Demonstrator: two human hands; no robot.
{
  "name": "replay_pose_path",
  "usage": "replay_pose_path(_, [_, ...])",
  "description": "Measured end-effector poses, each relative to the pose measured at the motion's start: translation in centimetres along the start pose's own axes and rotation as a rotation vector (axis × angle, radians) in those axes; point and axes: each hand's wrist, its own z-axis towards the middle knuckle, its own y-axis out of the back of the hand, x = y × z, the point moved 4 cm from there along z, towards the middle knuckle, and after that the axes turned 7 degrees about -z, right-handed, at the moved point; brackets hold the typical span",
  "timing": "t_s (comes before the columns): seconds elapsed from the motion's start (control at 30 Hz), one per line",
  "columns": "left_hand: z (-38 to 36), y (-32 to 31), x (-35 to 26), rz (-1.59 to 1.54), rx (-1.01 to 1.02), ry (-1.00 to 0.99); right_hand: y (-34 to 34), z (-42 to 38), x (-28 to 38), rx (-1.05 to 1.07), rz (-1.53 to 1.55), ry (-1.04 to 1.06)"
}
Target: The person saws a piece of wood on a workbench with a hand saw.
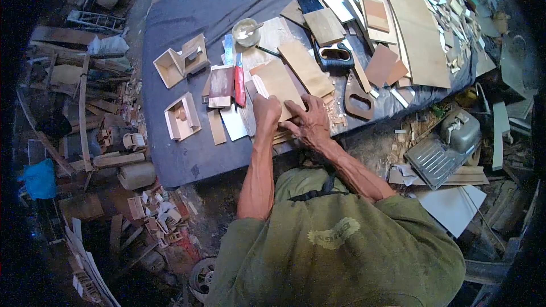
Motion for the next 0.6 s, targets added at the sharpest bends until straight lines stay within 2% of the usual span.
replay_pose_path(0.17, [1.7, -1.3, 1.2, 0.186, 0.012, -0.009, 0.4, 0.0, 0.7, -0.037, -0.081, 0.009])
replay_pose_path(0.33, [0.4, -0.8, 0.0, 0.189, -0.013, 0.024, 1.4, 0.3, 1.3, -0.017, -0.117, 0.019])
replay_pose_path(0.43, [1.7, -1.2, 1.5, 0.140, -0.005, -0.009, 0.4, 0.4, -0.1, 0.013, 0.001, -0.024])
replay_pose_path(0.53, [0.7, -0.5, 0.4, 0.081, 0.024, -0.065, -0.4, 0.9, -1.9, -0.064, 0.393, -0.307])
replay_pose_path(0.6, [0.2, -0.2, 0.0, -0.016, 0.040, -0.159, -0.4, 1.9, -2.7, 0.089, 0.387, -0.319])
